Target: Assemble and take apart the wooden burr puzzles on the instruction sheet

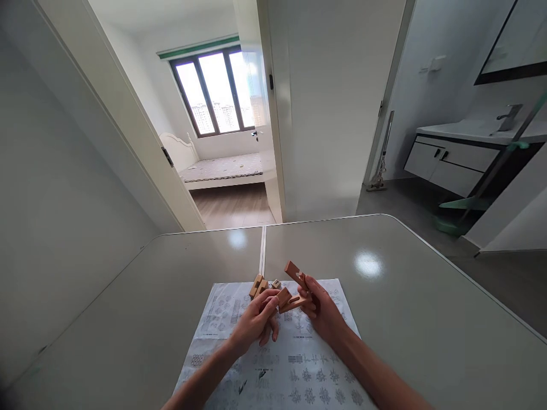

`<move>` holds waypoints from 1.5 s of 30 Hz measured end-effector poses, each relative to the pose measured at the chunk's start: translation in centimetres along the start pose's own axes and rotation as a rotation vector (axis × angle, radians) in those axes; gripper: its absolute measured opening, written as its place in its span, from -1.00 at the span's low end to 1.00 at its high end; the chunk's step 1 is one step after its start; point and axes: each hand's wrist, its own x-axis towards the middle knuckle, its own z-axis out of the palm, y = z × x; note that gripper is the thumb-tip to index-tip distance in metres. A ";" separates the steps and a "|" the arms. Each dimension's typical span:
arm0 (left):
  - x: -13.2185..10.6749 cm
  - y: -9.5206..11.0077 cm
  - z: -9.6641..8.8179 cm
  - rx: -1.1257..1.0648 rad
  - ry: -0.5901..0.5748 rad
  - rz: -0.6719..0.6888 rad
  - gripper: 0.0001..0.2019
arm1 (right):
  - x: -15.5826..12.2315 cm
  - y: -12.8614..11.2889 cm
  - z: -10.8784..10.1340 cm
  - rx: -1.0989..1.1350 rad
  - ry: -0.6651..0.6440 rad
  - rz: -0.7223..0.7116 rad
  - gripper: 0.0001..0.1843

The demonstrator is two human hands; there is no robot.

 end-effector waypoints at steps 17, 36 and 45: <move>-1.0 0.0 0.8 0.483 -0.004 0.223 -0.62 | 0.3 0.0 -0.8 -0.060 0.005 0.070 -0.62; -1.1 0.0 0.4 0.557 0.196 0.373 -0.84 | 0.0 0.0 -0.4 -0.187 -0.037 0.126 -0.55; -1.3 -0.1 0.1 0.603 0.074 0.357 -0.81 | 0.2 0.5 -0.5 -0.268 -0.099 0.132 -0.59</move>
